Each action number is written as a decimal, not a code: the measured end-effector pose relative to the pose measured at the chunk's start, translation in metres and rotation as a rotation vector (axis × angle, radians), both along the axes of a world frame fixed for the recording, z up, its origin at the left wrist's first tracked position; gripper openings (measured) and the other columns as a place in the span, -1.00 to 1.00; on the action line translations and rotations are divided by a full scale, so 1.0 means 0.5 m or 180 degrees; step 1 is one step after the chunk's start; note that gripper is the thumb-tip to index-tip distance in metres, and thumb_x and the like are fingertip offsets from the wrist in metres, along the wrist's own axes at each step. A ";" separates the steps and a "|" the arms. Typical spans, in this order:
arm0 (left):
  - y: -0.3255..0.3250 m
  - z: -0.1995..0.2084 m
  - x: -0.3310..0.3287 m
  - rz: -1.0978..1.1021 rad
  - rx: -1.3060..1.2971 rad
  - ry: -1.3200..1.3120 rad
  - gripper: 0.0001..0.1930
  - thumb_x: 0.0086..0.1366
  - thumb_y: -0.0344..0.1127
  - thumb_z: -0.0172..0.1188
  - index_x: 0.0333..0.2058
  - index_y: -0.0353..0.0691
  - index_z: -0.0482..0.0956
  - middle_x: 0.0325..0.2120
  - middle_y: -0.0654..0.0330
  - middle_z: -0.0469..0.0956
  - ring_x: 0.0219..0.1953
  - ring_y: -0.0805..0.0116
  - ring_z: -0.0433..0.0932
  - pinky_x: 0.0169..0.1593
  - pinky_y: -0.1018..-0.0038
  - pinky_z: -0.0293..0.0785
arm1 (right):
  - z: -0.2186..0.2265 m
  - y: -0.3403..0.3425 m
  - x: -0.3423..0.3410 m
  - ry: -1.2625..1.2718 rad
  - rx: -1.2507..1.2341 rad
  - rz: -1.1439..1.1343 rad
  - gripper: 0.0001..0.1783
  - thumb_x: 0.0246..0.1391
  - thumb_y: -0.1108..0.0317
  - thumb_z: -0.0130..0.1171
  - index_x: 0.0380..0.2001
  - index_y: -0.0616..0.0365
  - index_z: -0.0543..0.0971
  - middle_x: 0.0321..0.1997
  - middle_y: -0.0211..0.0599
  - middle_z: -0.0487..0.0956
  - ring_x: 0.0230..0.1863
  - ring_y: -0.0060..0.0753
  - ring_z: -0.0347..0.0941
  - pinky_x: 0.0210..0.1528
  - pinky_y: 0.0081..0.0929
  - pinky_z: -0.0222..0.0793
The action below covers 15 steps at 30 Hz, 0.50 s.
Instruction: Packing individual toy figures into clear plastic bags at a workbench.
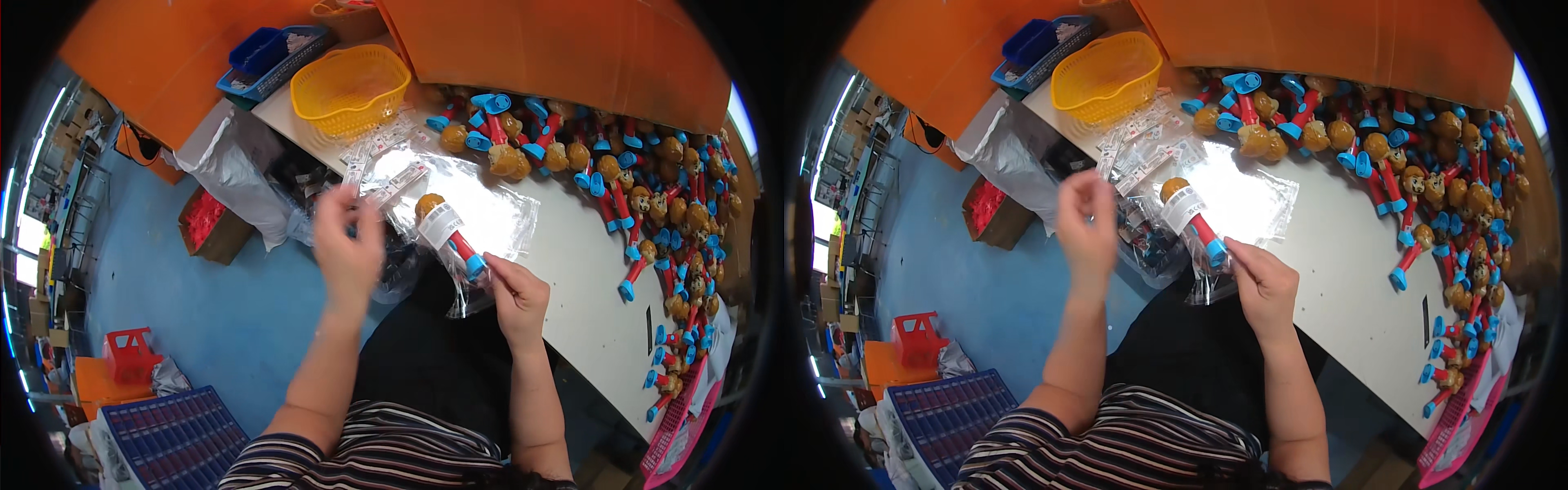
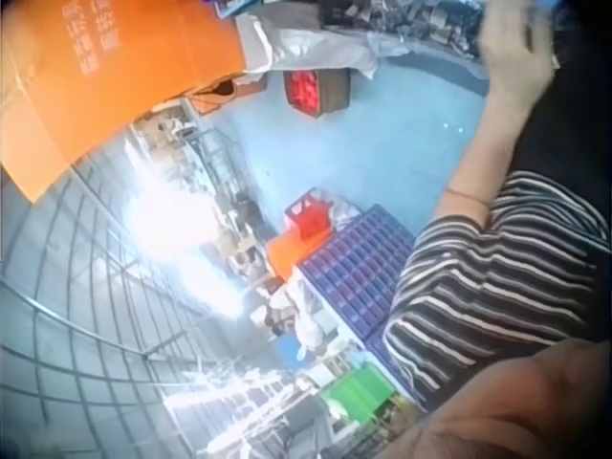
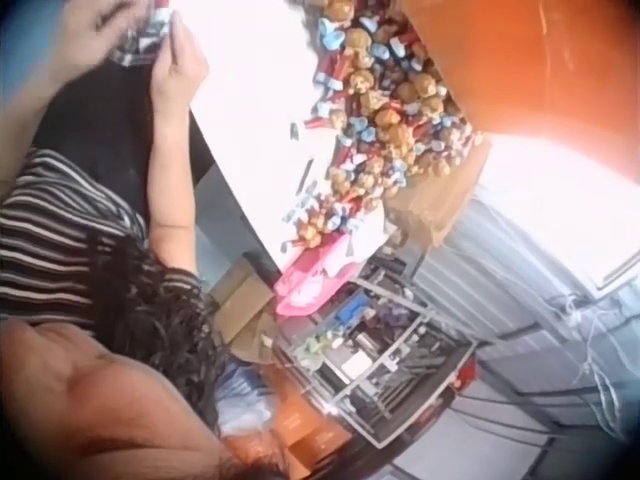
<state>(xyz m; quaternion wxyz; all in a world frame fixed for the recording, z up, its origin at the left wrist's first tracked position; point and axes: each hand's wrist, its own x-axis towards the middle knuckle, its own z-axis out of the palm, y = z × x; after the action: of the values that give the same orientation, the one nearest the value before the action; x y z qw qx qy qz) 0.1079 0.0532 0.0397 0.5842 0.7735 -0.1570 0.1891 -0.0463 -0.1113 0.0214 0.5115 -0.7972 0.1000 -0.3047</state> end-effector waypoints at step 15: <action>0.038 -0.074 0.188 -0.0432 -0.0929 0.1812 -0.82 0.22 -0.32 0.34 -0.38 -0.29 0.56 -0.62 0.34 0.48 -0.63 0.64 0.36 -0.56 0.69 0.25 | 0.002 -0.027 -0.036 -0.0011 0.0110 -0.0454 -0.80 0.15 0.63 0.11 -0.18 0.35 0.64 -0.33 -0.28 0.65 -0.33 -0.59 0.55 -0.25 -0.67 0.46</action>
<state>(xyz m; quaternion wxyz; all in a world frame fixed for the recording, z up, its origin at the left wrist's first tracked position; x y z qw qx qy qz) 0.2019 0.0722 0.0025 0.7206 0.6912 -0.0098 -0.0536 -0.0641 -0.1251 0.0226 0.5024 -0.7785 0.1610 -0.3400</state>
